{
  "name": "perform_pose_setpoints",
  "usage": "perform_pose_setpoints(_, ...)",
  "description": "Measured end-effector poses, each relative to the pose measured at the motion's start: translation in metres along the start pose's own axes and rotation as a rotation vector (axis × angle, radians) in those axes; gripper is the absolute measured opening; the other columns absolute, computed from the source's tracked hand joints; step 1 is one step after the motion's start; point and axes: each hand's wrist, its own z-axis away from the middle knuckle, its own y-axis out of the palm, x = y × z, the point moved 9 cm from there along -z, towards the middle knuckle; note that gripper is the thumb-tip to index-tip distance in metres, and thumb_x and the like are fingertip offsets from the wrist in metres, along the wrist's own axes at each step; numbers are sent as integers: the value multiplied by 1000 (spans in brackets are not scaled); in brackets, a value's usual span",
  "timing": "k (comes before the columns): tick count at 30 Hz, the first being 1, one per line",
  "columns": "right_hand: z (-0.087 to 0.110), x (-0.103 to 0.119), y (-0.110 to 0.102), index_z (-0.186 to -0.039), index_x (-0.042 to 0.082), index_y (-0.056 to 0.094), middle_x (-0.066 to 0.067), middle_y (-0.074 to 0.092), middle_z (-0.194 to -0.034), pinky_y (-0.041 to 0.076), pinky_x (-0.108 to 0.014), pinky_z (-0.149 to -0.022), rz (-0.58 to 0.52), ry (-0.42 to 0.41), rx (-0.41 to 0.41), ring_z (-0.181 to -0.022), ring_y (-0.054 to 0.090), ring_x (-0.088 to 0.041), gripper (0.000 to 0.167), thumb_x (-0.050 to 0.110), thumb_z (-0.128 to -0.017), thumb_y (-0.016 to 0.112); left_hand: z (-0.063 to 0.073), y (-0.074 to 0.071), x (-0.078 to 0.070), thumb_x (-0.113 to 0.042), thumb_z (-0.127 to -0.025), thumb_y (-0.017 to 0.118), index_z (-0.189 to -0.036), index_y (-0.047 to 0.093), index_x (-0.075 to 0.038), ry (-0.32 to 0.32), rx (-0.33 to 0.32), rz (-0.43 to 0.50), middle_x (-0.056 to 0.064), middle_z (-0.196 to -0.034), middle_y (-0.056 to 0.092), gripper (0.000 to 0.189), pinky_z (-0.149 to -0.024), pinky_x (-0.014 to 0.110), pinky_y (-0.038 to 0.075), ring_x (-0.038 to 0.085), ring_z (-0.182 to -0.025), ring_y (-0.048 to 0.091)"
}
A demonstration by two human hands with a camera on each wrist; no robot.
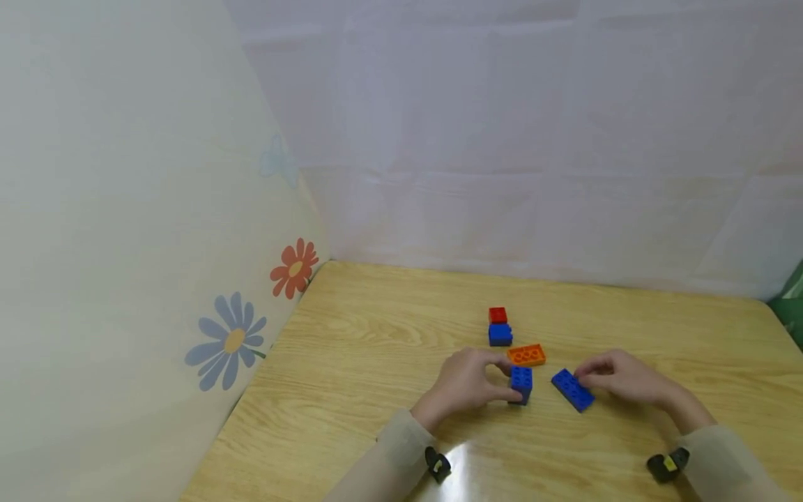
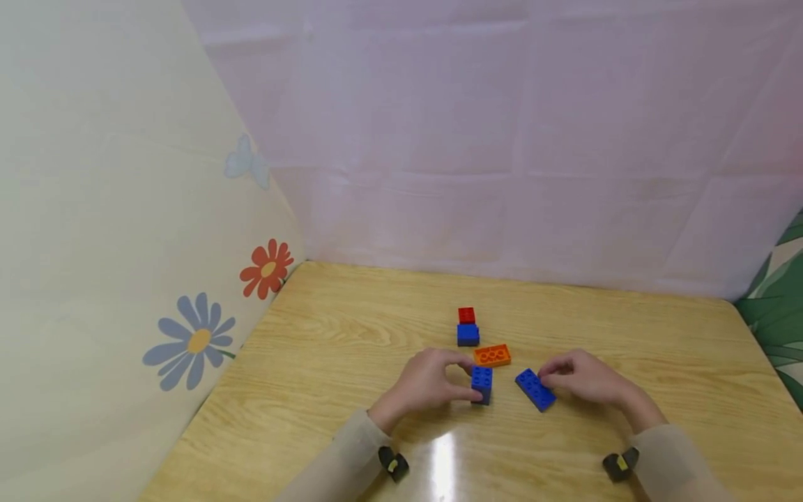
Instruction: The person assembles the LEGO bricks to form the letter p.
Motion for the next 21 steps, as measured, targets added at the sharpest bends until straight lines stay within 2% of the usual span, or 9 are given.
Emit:
perform_pose_setpoints(8,9,9,-4,-120,1,73,-4,73,-112,52,-52,-91,89,2,-129,-106,65,-25,29,24,-102,68,0,0,0,-52,-82,87,-107,79,-25,3,2,5,-22,-104,72,37,-80,25,50,-1,-93,64)
perform_pose_setpoints(10,11,12,-3,-121,0,71,-2,72,-109,52,-50,-90,99,17,-164,-104,65,-23,33,27,-102,68,0,0,0,-52,-81,87,-106,79,-26,4,-2,1,-21,-104,72,37,-80,25,50,-1,-92,64)
perform_pose_setpoints(16,19,19,3,-125,0,68,-1,68,-99,49,-38,-74,134,109,-244,-92,62,-18,53,44,-96,75,-1,1,2,-52,-81,87,-104,79,-27,8,-8,-4,-22,-102,72,35,-76,24,50,-2,-87,62)
perform_pose_setpoints(21,20,23,12,-124,0,66,-2,67,-94,49,-37,-72,200,167,-250,-85,60,-18,62,50,-90,79,-2,0,2,-51,-80,88,-102,79,-27,19,-14,5,-22,-100,72,34,-75,23,49,-2,-84,61)
